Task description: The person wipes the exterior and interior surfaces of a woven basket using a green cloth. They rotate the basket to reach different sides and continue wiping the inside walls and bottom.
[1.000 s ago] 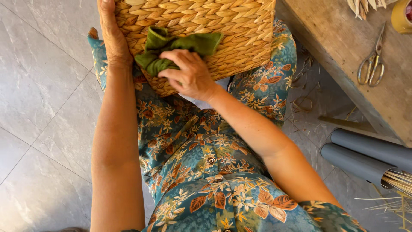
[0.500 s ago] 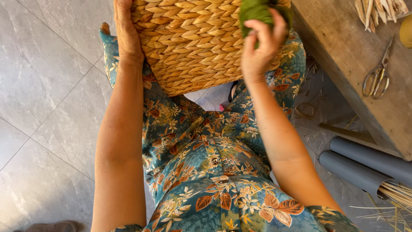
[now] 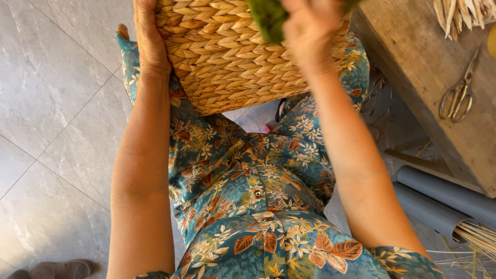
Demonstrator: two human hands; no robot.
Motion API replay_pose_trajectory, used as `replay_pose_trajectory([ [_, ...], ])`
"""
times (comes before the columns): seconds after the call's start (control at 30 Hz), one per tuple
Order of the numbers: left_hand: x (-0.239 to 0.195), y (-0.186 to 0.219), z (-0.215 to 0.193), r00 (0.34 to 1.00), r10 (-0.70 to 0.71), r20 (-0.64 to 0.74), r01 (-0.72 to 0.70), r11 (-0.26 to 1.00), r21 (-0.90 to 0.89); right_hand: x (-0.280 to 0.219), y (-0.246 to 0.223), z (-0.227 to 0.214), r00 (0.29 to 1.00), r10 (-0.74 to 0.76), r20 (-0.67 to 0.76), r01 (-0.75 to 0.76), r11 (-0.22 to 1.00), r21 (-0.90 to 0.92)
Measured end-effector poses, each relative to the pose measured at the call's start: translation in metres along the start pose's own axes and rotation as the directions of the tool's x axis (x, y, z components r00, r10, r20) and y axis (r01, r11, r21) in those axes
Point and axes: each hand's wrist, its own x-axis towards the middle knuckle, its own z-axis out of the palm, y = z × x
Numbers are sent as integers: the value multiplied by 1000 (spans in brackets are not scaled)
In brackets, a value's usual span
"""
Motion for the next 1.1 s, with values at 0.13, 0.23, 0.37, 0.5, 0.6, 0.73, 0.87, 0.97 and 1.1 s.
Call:
replay_pose_trajectory([
  [0.13, 6, -13, -10, 995, 57, -77, -44, 985, 166, -7, 50, -46, 980, 106, -169, -142, 966, -216],
  [0.23, 11, -28, -21, 991, 44, -123, -23, 986, 166, -22, 34, -32, 967, 227, -115, -240, 963, -120],
  [0.37, 6, -46, -36, 982, -46, -182, 65, 992, 104, -23, -27, 17, 989, 146, 19, -135, 953, -270],
  [0.5, 4, -55, -49, 980, -105, -170, 122, 988, 94, -5, -103, 71, 992, 15, 128, 9, 982, -190],
  [0.6, 5, -58, -53, 995, -46, -89, 54, 995, 89, 2, -149, 102, 963, -122, 241, 122, 992, 15],
  [0.73, 9, -58, -51, 996, -52, -73, 39, 984, -173, 1, -144, 100, 944, -180, 276, 187, 982, -1],
  [0.87, 7, -56, -50, 981, -153, -119, 139, 983, -116, -2, -79, 53, 928, -233, 289, 281, 950, -135],
  [0.97, 9, -61, -48, 988, -88, -125, 85, 996, -25, -18, -35, -1, 968, -61, 243, 118, 967, -226],
  [1.1, 16, -70, -52, 993, -18, -115, 30, 994, 104, -41, -6, -42, 983, 102, 151, -51, 950, -309],
])
